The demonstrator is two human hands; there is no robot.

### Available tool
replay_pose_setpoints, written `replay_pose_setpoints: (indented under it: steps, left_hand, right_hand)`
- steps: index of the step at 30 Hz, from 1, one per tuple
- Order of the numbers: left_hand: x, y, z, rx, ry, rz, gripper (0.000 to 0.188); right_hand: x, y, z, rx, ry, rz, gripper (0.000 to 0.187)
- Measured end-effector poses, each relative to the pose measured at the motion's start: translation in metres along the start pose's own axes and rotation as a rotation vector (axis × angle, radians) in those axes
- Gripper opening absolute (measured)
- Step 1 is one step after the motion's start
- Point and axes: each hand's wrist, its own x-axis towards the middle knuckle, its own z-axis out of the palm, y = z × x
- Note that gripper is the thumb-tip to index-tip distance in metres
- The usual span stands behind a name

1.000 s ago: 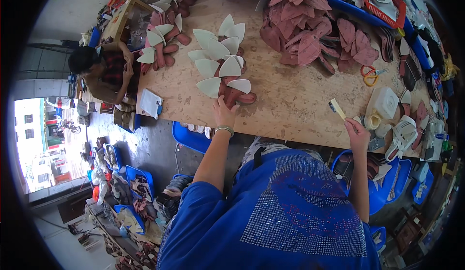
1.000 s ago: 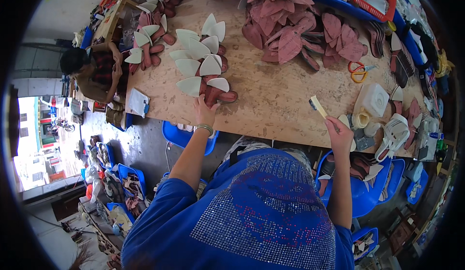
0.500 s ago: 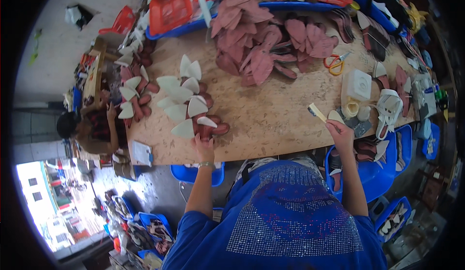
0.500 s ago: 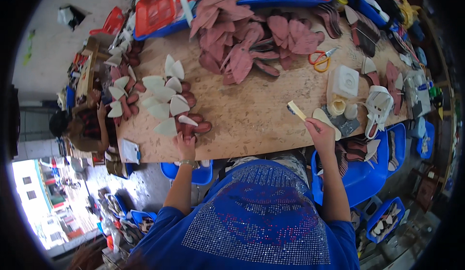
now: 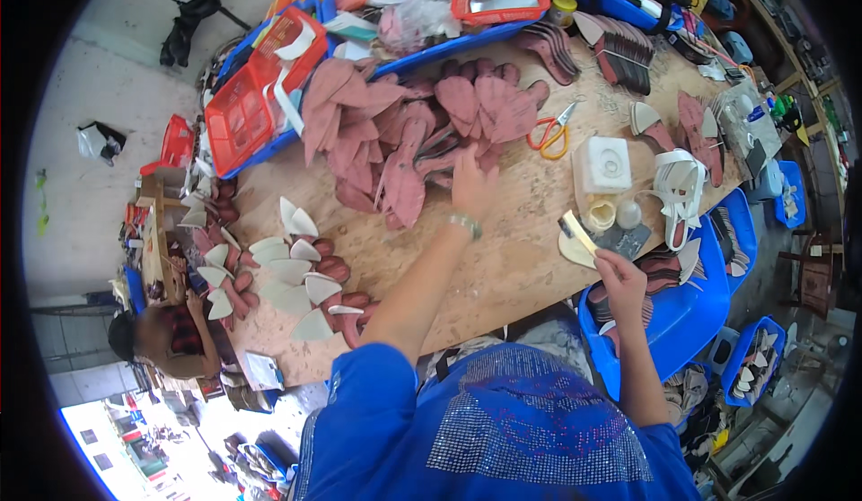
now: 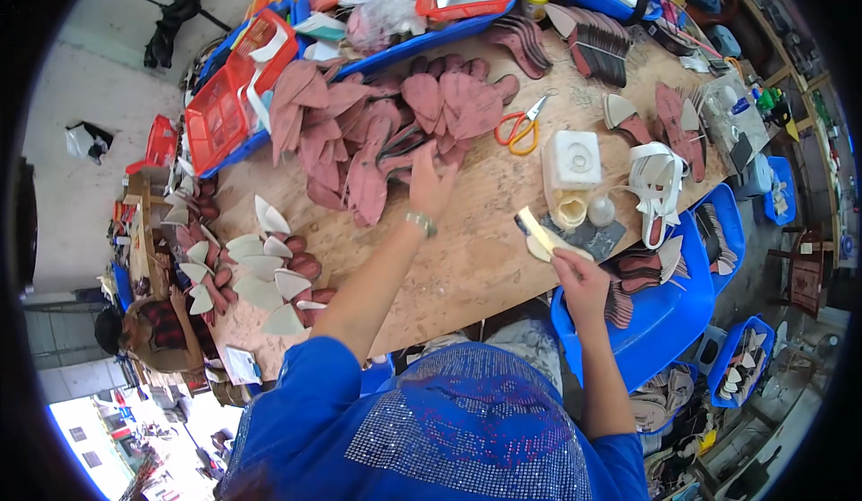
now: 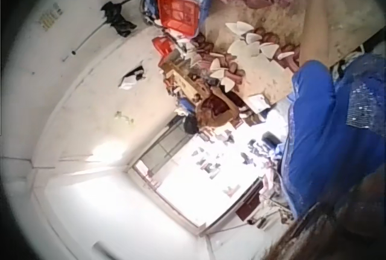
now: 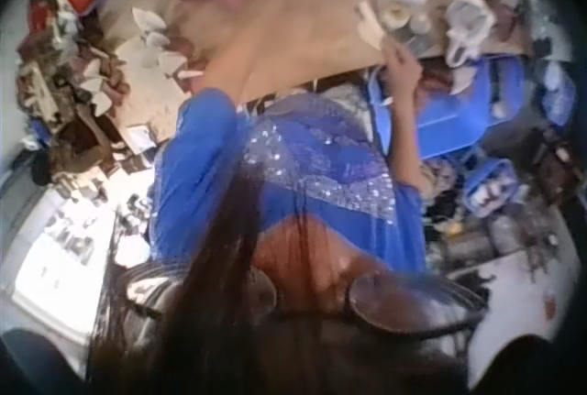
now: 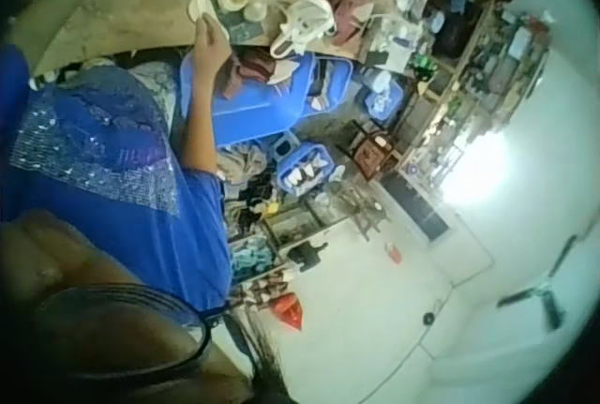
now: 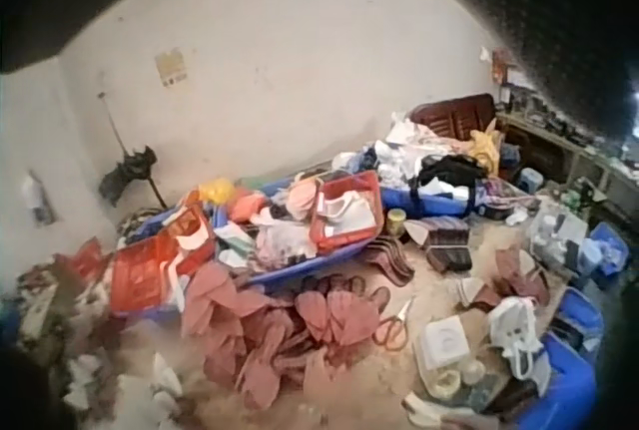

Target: The person applies adhesive to the sole of a slipper using a brush and then presses a white insole onto it. They repeat this process for multiple slippers, picking them from a pile and placing the finished units on the table.

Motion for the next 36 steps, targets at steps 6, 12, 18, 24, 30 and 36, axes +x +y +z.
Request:
replay_pose_setpoints:
  steps: [6, 12, 18, 24, 30, 36]
  left_hand:
    - [0.081, -0.019, 0.070, 0.124, -0.283, -0.316, 0.036]
    - [0.075, 0.022, 0.075, -0.761, -0.483, -0.898, 0.019]
    - [0.038, 0.014, 0.060, -0.798, -0.387, -0.840, 0.024]
    - [-0.077, 0.032, 0.037, -0.858, -0.515, -0.732, 0.015]
    - [-0.214, 0.048, -0.078, -0.803, -0.465, -0.836, 0.020]
    - [-0.288, 0.037, -0.122, -0.807, -0.193, -0.978, 0.020]
  right_hand:
    - [-0.014, 0.007, -0.037, 0.387, 0.137, 0.221, 0.035]
    - [0.024, 0.009, -0.042, 0.593, 0.062, 0.290, 0.015]
    - [0.131, -0.014, 0.066, 0.539, -0.058, 0.165, 0.015]
    - [0.229, 0.072, 0.151, 0.159, -0.136, 0.137, 0.026]
    - [0.269, 0.092, 0.207, 0.725, -0.024, 0.181, 0.019]
    - [0.299, 0.096, 0.207, 0.579, -0.074, 0.173, 0.021]
